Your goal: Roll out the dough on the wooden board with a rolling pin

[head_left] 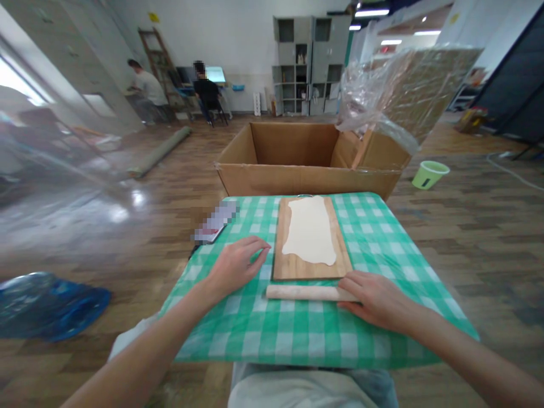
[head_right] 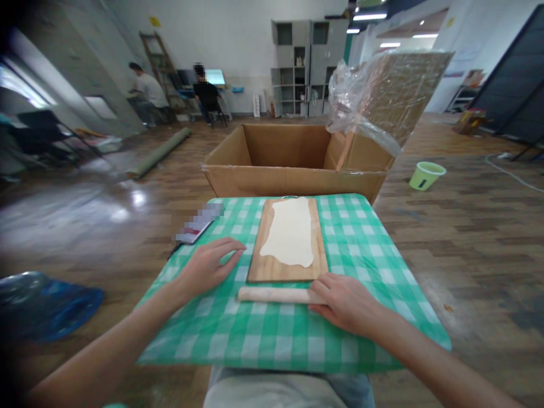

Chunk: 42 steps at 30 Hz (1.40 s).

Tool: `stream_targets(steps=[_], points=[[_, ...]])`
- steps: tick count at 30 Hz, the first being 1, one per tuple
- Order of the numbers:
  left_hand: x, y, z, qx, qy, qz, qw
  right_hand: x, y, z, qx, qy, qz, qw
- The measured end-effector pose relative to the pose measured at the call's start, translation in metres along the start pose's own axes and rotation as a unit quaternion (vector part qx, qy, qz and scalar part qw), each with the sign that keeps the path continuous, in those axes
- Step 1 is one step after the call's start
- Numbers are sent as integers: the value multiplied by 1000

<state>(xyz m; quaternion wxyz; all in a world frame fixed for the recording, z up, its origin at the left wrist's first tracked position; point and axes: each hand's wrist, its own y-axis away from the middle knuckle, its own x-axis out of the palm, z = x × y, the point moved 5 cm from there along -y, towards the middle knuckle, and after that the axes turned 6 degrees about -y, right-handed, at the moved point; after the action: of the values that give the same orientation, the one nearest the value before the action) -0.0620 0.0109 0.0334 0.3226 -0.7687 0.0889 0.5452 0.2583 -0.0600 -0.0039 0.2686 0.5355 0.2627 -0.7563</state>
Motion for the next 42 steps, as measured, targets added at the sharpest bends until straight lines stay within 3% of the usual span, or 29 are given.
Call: stream_targets(steps=[4,9,15,21,25,31,34,38,42], points=[[0,6,-31,30,28,23,999,-2,-3,-7,5,19,-35,999],[17,22,-61,94,-6,105,990,-6,5,-15,16,32,-95,995],[21,20,-60,82,-3,107,991,-13,5,-16,25,5,-126,992],[23,-23,-59,80,-34,102,991,-21,-33,-27,38,-32,-122,991],[37,-44,-60,102,-60,113,987,-20,-56,-29,-32,-6,-76,997],[45,-47,-65,113,-56,107,986,-15,-64,-24,-126,122,-49,983],[43,-47,-70,107,-42,92,989,-20,-66,-27,-106,106,-82,985],[45,-52,-74,112,-50,77,990,-32,-63,-36,-56,9,-141,988],[52,-58,-69,122,-93,72,986,-32,-54,-43,-34,-61,-151,986]])
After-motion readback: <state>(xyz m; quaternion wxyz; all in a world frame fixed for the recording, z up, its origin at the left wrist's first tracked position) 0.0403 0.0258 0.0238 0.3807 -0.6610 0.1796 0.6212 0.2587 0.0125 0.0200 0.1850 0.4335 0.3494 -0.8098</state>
